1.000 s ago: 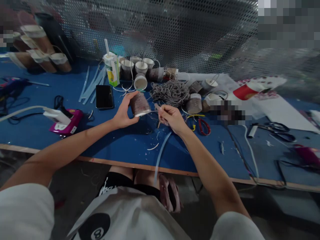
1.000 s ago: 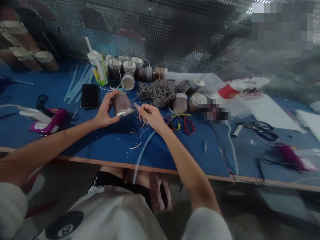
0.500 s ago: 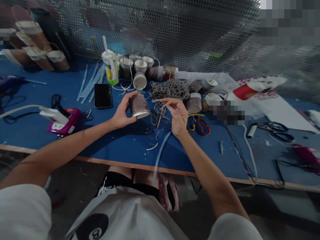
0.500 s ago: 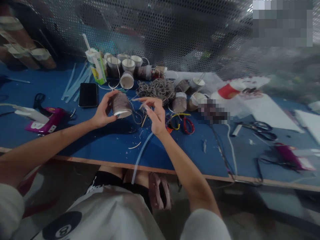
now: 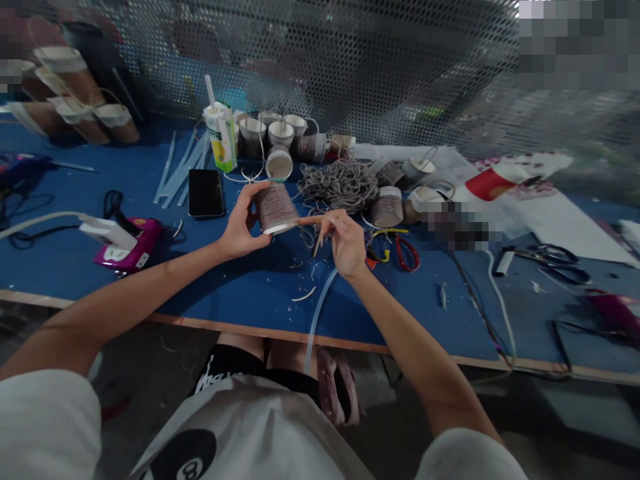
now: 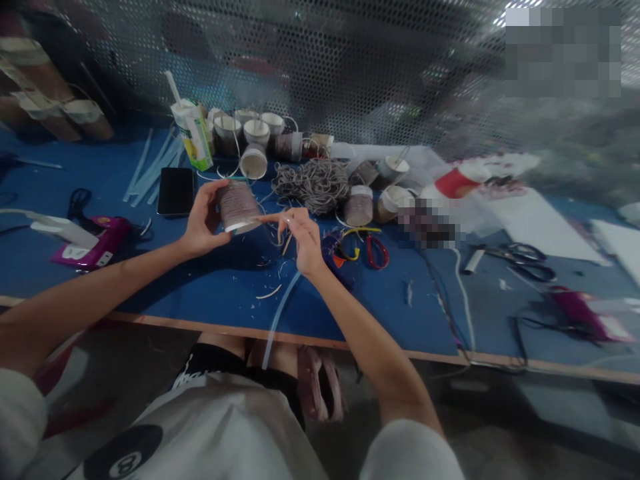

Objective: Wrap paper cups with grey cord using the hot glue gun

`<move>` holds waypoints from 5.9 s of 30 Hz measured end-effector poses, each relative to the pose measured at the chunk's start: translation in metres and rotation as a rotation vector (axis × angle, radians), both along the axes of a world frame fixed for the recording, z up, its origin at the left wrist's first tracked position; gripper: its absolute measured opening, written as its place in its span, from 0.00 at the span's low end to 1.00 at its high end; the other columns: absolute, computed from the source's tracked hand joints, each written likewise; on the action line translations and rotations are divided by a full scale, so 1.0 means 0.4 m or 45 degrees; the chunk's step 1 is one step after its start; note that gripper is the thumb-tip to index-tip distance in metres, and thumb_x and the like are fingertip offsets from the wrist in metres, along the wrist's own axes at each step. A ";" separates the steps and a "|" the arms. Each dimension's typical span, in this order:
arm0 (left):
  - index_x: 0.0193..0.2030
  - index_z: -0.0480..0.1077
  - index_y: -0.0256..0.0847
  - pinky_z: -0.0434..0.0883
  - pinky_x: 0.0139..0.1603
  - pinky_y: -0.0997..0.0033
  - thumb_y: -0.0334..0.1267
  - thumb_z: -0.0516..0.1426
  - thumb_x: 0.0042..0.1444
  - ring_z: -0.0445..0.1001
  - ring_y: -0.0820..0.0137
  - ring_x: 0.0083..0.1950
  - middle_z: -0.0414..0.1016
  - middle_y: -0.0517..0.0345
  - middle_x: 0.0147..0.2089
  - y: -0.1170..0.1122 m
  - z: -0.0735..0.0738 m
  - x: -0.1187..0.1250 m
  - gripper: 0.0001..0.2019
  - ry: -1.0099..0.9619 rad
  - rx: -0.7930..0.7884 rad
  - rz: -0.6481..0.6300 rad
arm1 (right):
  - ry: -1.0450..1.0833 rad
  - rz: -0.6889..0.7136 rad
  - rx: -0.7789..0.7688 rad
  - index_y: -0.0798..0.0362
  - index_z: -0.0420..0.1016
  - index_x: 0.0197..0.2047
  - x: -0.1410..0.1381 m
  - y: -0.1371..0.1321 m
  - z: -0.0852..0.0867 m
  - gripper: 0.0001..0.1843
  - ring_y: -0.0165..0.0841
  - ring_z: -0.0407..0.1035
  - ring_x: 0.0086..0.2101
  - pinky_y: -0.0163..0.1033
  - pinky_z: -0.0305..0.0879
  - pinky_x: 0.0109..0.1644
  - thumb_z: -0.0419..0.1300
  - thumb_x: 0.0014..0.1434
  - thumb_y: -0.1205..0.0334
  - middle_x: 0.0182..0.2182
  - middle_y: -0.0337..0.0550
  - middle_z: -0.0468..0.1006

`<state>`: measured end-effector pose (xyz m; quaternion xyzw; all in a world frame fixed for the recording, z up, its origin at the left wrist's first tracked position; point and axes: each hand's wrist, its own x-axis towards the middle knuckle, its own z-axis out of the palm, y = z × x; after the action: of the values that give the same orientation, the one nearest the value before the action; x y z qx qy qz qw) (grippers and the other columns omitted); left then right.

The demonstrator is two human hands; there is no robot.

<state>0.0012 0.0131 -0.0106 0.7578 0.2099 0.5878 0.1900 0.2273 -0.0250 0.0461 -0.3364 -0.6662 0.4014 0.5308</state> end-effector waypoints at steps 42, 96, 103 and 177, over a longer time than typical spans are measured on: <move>0.76 0.32 0.60 0.57 0.74 0.39 0.60 0.67 0.49 0.40 0.48 0.81 0.28 0.47 0.80 -0.017 0.003 0.003 0.58 0.237 -0.359 -0.313 | -0.478 0.113 0.369 0.45 0.53 0.65 0.027 0.085 -0.044 0.59 0.50 0.61 0.65 0.61 0.56 0.71 0.73 0.38 0.31 0.64 0.57 0.60; 0.73 0.47 0.44 0.74 0.62 0.48 0.47 0.62 0.58 0.66 0.54 0.61 0.60 0.42 0.60 0.017 -0.005 0.016 0.41 0.242 0.274 0.752 | -0.173 0.159 -0.609 0.55 0.73 0.21 0.051 -0.019 0.067 0.19 0.27 0.59 0.09 0.33 0.56 0.08 0.69 0.50 0.48 0.13 0.42 0.72; 0.72 0.50 0.45 0.71 0.64 0.47 0.46 0.63 0.57 0.66 0.55 0.62 0.61 0.44 0.60 0.016 -0.001 0.009 0.40 0.244 0.258 0.717 | -0.260 0.087 -0.621 0.54 0.70 0.18 0.041 -0.023 0.048 0.22 0.26 0.60 0.10 0.34 0.60 0.10 0.68 0.54 0.48 0.15 0.44 0.73; 0.72 0.48 0.46 0.70 0.66 0.48 0.57 0.61 0.56 0.62 0.54 0.66 0.58 0.42 0.62 0.003 -0.012 0.005 0.42 0.267 0.016 0.445 | 0.187 0.096 -0.359 0.47 0.51 0.31 -0.010 0.051 0.018 0.30 0.23 0.62 0.17 0.35 0.69 0.30 0.71 0.49 0.46 0.19 0.23 0.64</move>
<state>0.0032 0.0144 -0.0153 0.7681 0.3532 0.5309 0.0578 0.2233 -0.0048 0.0531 -0.3523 -0.5749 0.5340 0.5102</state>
